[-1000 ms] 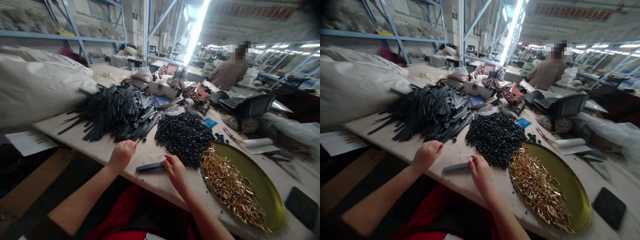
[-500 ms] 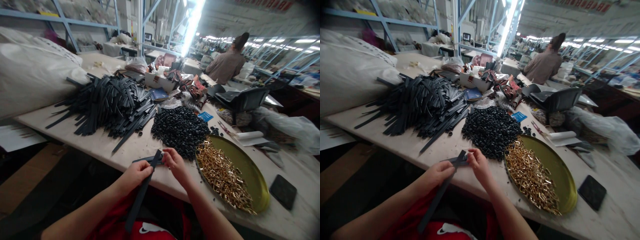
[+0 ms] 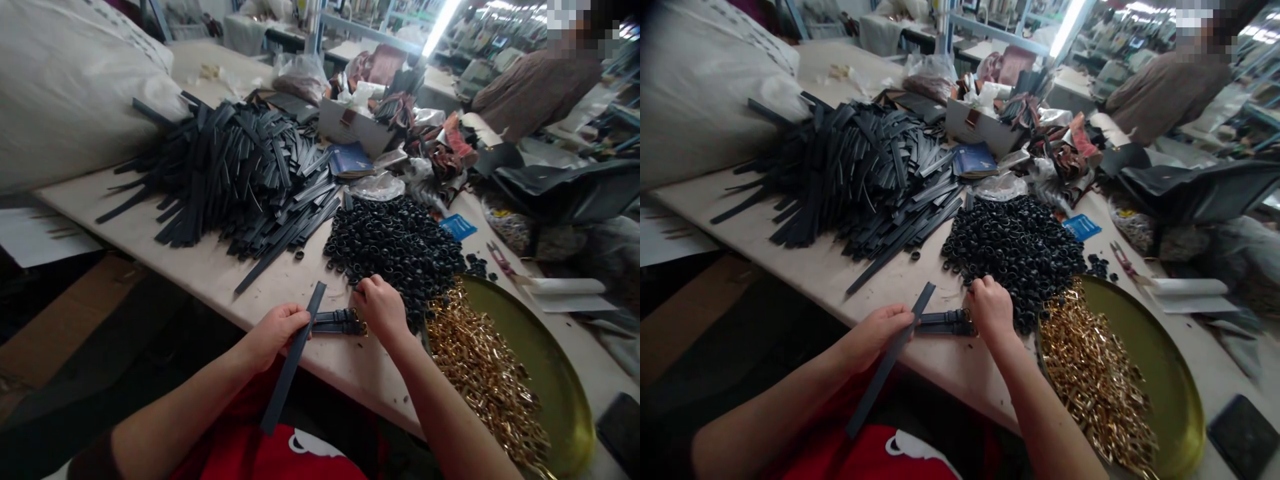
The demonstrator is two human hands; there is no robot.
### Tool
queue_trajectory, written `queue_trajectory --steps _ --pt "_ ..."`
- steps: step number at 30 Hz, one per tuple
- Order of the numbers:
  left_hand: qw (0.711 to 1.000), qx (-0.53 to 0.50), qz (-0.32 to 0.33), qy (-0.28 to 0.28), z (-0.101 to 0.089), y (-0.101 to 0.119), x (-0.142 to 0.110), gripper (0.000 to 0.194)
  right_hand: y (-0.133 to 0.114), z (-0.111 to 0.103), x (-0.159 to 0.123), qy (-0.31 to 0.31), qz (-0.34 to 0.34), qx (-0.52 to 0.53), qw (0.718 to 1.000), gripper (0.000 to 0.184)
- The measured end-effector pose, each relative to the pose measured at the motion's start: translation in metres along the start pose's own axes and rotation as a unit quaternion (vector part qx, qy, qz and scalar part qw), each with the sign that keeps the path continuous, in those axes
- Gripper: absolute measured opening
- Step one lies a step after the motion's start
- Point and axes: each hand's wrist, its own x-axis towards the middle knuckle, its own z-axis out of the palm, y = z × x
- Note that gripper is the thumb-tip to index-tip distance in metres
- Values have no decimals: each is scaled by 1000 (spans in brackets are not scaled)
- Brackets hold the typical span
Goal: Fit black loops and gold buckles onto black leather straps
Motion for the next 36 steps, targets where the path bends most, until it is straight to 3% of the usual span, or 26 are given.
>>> queue_trajectory --steps 3,5,7,9,13,15,17,19,23,26,28,30,32,34,36 --pt "999 -31 21 10 -1 5 1 15 -1 -7 -7 36 12 187 982 9" --pt "995 -65 59 39 -4 12 -2 12 -7 -11 -18 19 60 370 927 13" --pt "986 -98 119 71 -6 21 -9 16 -18 -12 -34 -33 125 549 826 18" --pt "971 -113 194 83 -7 28 -20 18 -31 -10 -51 -96 178 680 705 27" --pt "954 -52 295 13 1 25 -48 10 -48 -7 -79 -172 280 820 469 35" --pt "948 41 310 -58 8 16 -60 5 -52 -10 -88 -172 299 854 389 34" --pt "915 180 340 -118 13 3 -67 8 -53 -15 -95 -170 288 875 351 30" --pt "852 308 401 -134 15 -9 -70 14 -54 -20 -102 -176 270 883 342 25" --pt "731 428 525 -82 14 -24 -73 20 -56 -24 -118 -202 244 882 350 19" --pt "680 458 568 -69 17 -27 -79 20 -57 -29 -128 -253 210 880 342 25" --pt "664 466 580 -77 20 -29 -81 18 -57 -33 -130 -275 185 877 348 28" --pt "669 468 572 -86 21 -33 -81 19 -57 -37 -130 -277 168 865 383 27" --pt "700 461 538 -97 18 -36 -81 22 -57 -37 -129 -265 159 844 438 25" --pt "759 425 481 -109 14 -38 -79 26 -57 -35 -127 -238 164 820 494 24" --pt "845 342 404 -79 12 -36 -75 27 -60 -31 -125 -202 175 792 549 24"
